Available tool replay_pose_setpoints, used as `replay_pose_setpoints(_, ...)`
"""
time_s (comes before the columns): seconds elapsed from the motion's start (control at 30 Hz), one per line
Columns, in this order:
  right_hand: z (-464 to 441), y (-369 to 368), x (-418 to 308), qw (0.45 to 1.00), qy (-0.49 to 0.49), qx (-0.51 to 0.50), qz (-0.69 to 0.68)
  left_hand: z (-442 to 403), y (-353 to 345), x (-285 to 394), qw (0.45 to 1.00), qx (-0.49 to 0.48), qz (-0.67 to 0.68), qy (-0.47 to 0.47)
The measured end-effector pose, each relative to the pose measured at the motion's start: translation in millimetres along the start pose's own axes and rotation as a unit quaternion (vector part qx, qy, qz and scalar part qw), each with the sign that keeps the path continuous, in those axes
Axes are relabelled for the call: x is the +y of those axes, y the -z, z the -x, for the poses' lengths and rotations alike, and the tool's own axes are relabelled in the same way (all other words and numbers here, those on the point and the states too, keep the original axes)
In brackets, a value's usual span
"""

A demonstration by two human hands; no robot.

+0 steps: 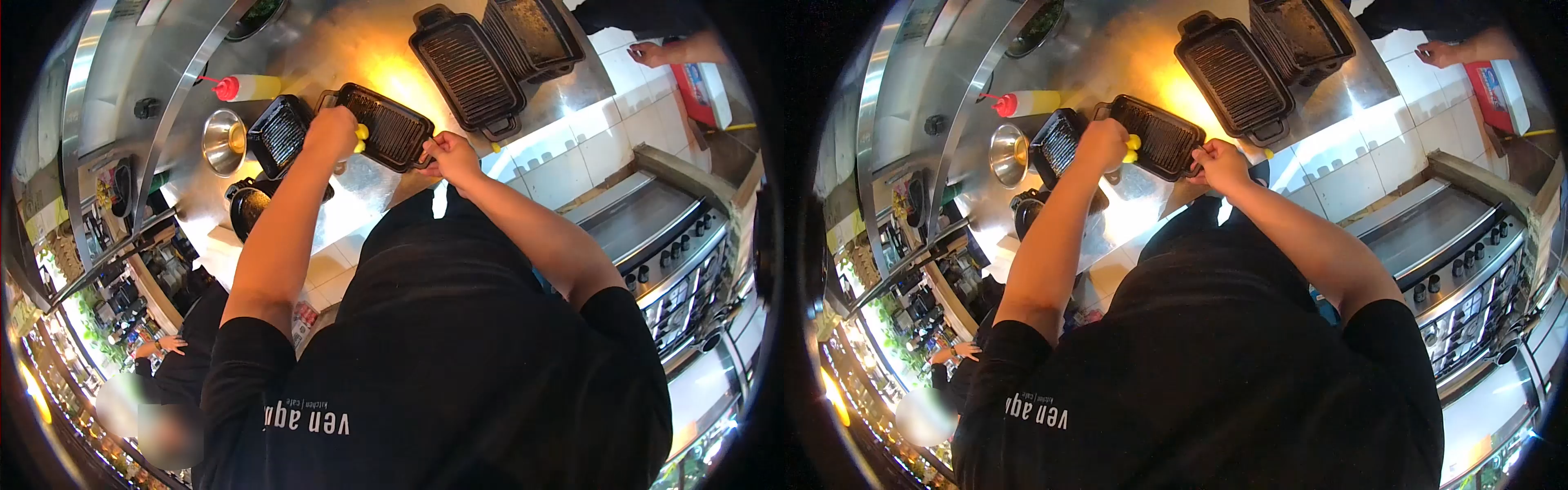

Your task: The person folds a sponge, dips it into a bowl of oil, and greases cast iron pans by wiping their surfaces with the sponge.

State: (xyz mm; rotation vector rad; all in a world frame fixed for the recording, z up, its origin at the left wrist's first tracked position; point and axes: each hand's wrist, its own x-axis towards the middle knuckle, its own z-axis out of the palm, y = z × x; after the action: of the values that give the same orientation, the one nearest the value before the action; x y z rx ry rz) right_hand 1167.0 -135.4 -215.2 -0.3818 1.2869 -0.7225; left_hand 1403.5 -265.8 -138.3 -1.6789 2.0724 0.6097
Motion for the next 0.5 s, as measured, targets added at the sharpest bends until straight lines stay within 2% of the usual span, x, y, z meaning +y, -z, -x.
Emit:
replay_pose_setpoints(0.03,-3.1,0.1,-2.7,1.0,0.0,0.002,0.006,3.7,11.0,-8.0,1.0,0.005,0.002,0.004)
replay_pose_setpoints(0.1,-3.6,3.6,-2.8,1.0,-0.005,-0.016,0.001,15.9,30.6,-22.9,0.989,0.118,0.068,0.05)
replay_pose_setpoints(0.13,-2.8,6.0,-3.9,0.999,-0.012,-0.033,-0.006,24.4,38.6,-31.1,0.989,0.12,0.072,0.053)
replay_pose_setpoints(0.2,-0.7,11.8,-7.9,0.999,-0.021,-0.039,0.009,43.1,47.5,-47.9,0.969,0.202,0.122,0.066)
replay_pose_setpoints(0.23,-0.5,13.4,-11.0,0.998,-0.03,-0.045,0.018,49.4,45.7,-55.2,0.967,0.206,0.127,0.075)
replay_pose_setpoints(0.33,-11.2,20.2,-3.2,0.997,-0.016,-0.054,0.047,65.3,41.9,-71.2,0.945,0.274,0.181,-0.012)
replay_pose_setpoints(0.43,-11.0,18.7,-7.8,0.996,-0.017,-0.055,0.061,55.6,33.6,-60.5,0.926,0.323,0.116,-0.155)
replay_pose_setpoints(0.5,-12.5,20.8,-9.2,0.996,-0.02,-0.062,0.058,40.6,18.8,-38.1,0.933,0.269,0.1,-0.219)
